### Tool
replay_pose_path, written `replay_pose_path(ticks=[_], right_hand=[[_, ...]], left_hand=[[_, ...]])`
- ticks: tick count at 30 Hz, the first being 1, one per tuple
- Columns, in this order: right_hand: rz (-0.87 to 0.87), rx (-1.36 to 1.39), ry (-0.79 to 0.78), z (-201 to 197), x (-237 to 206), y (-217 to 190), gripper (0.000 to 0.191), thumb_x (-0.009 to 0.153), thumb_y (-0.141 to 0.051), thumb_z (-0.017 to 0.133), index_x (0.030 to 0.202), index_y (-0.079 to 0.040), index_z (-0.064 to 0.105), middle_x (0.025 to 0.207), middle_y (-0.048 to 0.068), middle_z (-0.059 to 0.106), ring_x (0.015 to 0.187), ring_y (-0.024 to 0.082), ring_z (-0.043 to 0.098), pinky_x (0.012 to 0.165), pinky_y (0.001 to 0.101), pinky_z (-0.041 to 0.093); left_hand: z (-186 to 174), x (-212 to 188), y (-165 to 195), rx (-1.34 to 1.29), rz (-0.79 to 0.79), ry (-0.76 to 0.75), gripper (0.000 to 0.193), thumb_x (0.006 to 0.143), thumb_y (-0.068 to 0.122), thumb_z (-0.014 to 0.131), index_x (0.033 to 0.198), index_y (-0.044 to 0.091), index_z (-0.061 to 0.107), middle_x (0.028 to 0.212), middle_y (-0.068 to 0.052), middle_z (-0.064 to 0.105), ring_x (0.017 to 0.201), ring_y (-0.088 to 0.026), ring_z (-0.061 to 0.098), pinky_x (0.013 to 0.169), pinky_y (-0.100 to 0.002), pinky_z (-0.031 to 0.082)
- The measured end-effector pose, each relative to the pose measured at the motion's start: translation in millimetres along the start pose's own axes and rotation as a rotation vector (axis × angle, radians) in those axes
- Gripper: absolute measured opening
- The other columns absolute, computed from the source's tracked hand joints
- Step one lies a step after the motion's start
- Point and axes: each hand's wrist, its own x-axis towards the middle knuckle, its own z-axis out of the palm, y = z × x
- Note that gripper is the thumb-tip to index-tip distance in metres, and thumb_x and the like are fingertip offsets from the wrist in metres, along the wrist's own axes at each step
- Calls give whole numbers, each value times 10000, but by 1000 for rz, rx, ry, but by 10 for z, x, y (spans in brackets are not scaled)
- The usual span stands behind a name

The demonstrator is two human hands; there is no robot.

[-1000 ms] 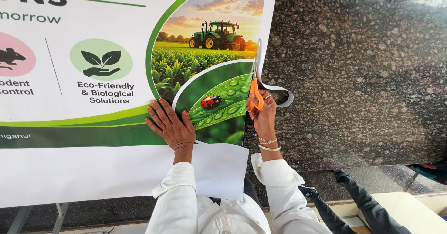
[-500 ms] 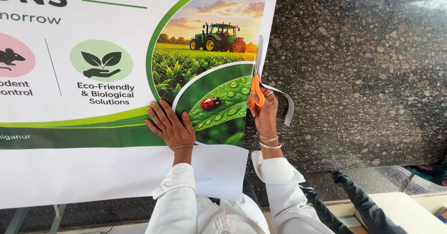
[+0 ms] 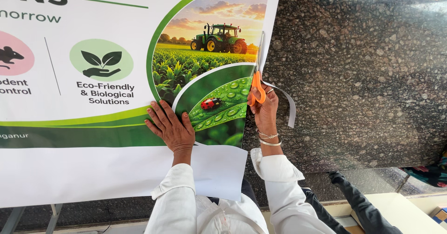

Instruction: The person sits on the floor with a large printed banner across their lap and cuts off the excess white margin along its edge using orange-handled scissors. They work the cut progressively along the banner, then roll up the trimmed white strip and set the scissors down.

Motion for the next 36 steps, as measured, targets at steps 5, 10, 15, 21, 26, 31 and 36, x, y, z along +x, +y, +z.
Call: replay_pose_path(ticks=[5, 10, 15, 21, 26, 31, 36], right_hand=[[0, 3, 11, 53, 13, -17, 253, 922, -182, 779, 1043, -10, 638, 725, 80, 666, 538, 86, 592, 408, 185, 367], [18, -31, 33, 92, 27, -28, 281, 895, -176, 777, 1086, -3, 666, 730, 67, 673, 544, 79, 606, 399, 179, 366], [23, -6, 33, 119, 150, -38, 254, 926, -183, 776, 1050, 2, 655, 737, 73, 680, 544, 92, 618, 408, 182, 379], [14, -45, 30, 126, 170, -59, 244, 917, -170, 782, 1050, -3, 663, 728, 68, 673, 542, 89, 617, 402, 176, 371], [23, -57, 35, 175, 163, -75, 245, 905, -161, 784, 1042, -10, 649, 743, 69, 681, 555, 97, 634, 392, 184, 373], [25, -32, 30, 236, 251, -93, 251, 914, -182, 775, 1052, -10, 656, 727, 70, 677, 538, 94, 630, 390, 182, 378], [-5, -45, 18, 272, 227, -79, 267, 907, -174, 797, 1050, -1, 651, 737, 74, 677, 547, 89, 622, 394, 179, 368]], left_hand=[[-3, 10, -23, -2, 0, 1, 699, 1121, 472, 269, 1654, 23, 211, 1725, -208, 135, 1601, -410, 111, 1288, -603, 43], [-11, 18, -49, 7, 5, 12, 698, 1119, 477, 272, 1652, 30, 217, 1722, -205, 143, 1600, -411, 114, 1288, -603, 47], [-20, 33, -68, 8, 3, 8, 700, 1118, 476, 272, 1650, 24, 219, 1721, -208, 145, 1598, -410, 116, 1285, -605, 52], [-26, 34, -87, 7, 4, 10, 700, 1118, 476, 276, 1651, 26, 215, 1721, -208, 145, 1597, -411, 116, 1285, -606, 53], [-42, 30, -137, -1, 2, 7, 700, 1117, 472, 278, 1651, 25, 211, 1721, -209, 139, 1597, -411, 117, 1283, -610, 51], [-55, 19, -189, -4, 4, 11, 703, 1115, 475, 282, 1651, 26, 210, 1723, -204, 135, 1598, -416, 111, 1283, -610, 47], [-64, 7, -224, 4, 0, 2, 707, 1112, 476, 282, 1650, 23, 211, 1723, -206, 134, 1596, -418, 106, 1280, -611, 44]])
